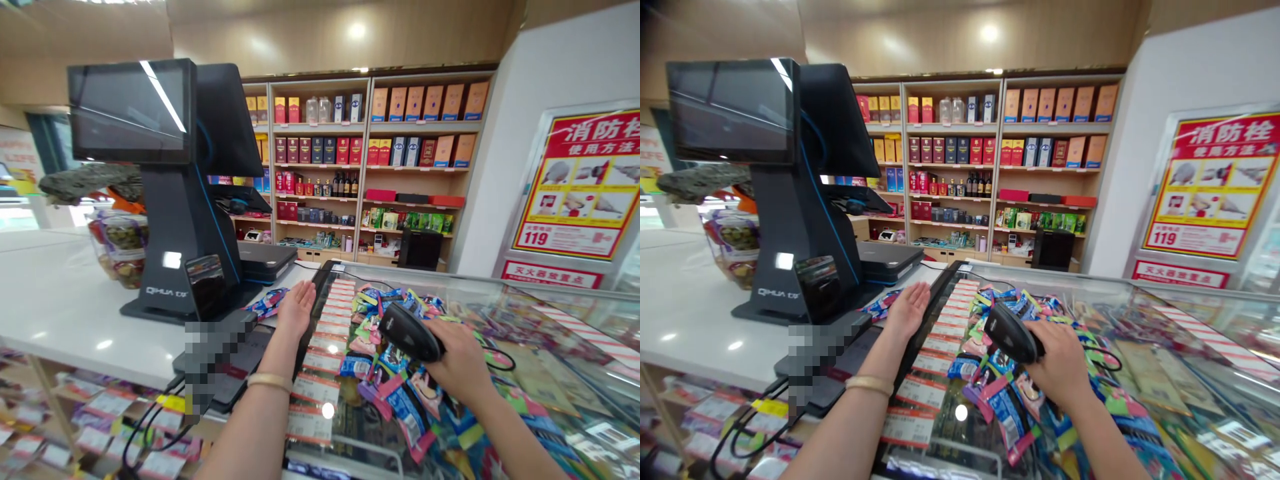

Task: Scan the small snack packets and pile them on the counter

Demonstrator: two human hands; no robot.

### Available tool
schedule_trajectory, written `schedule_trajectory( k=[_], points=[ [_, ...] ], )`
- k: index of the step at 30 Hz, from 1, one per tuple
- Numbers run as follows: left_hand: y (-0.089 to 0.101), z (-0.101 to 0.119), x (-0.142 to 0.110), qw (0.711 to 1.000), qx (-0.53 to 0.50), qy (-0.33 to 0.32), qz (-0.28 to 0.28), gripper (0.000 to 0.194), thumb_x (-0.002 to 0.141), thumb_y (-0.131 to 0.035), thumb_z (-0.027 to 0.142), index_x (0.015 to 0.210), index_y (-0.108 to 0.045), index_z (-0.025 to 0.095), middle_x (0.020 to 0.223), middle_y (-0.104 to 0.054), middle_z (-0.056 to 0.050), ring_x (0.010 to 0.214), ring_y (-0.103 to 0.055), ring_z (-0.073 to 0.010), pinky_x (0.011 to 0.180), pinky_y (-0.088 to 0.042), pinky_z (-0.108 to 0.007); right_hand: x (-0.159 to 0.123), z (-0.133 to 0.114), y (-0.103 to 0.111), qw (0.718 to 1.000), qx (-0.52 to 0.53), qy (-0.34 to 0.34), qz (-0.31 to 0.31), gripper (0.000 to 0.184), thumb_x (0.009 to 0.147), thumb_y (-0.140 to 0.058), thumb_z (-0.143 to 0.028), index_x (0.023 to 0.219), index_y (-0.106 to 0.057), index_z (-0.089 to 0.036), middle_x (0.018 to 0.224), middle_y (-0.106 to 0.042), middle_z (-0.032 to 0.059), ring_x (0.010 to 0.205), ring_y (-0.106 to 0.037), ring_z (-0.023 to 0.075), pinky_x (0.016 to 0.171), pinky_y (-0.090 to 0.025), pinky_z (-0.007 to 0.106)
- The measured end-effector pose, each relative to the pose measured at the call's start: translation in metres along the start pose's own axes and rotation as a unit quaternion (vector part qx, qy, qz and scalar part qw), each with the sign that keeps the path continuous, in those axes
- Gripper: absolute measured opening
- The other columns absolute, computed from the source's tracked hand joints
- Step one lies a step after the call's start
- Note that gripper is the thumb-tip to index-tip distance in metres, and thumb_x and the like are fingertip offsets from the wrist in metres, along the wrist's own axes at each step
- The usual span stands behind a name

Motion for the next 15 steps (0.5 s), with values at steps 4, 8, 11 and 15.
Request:
schedule_trajectory(
  k=[4,8,11,15],
  points=[
    [-0.037,-0.029,-0.028,0.910,0.344,0.001,-0.232,0.022,0.063,-0.081,0.023,0.079,-0.068,0.016,0.074,-0.068,-0.003,0.063,-0.062,-0.0118,0.057,-0.045,-0.019,0.000,0.007,0.002,1.000,-0.006,-0.015,0.012,0.030,0.072,-0.054,-0.023,0.100,-0.066,-0.021,0.096,-0.071,0.0082,0.088,-0.065,0.0249,0.076,-0.043,0.036],
    [-0.043,-0.066,-0.060,0.685,0.605,0.015,-0.404,0.038,0.042,-0.088,0.024,0.077,-0.072,0.019,0.069,-0.064,0.002,0.064,-0.055,-0.0126,0.058,-0.041,-0.021,0.000,0.014,0.003,0.999,-0.007,-0.028,0.022,0.031,0.071,-0.056,-0.026,0.101,-0.066,-0.021,0.098,-0.072,0.0086,0.091,-0.065,0.0262,0.078,-0.045,0.037],
    [-0.032,-0.077,-0.067,0.578,0.697,0.026,-0.424,0.054,0.033,-0.088,0.023,0.085,-0.074,0.025,0.066,-0.061,0.006,0.059,-0.052,-0.0129,0.054,-0.037,-0.021,0.001,0.018,0.002,0.999,0.000,-0.041,0.017,0.032,0.071,-0.056,-0.027,0.101,-0.067,-0.021,0.099,-0.072,0.0088,0.092,-0.065,0.0263,0.078,-0.045,0.037],
    [-0.030,-0.082,-0.066,0.568,0.713,0.005,-0.410,0.046,0.039,-0.086,0.029,0.083,-0.073,0.027,0.065,-0.062,0.006,0.058,-0.055,-0.0152,0.053,-0.037,-0.023,0.002,0.018,0.003,0.999,0.000,-0.048,0.012,0.030,0.071,-0.057,-0.027,0.099,-0.066,-0.021,0.098,-0.072,0.0084,0.091,-0.065,0.0259,0.077,-0.044,0.036]
  ],
)
Point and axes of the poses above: each hand's wrist, its own x-axis towards the middle knuckle, its own y-axis out of the back of the hand, z = x × y, the point moved 9 cm from there along x, towards the middle knuckle
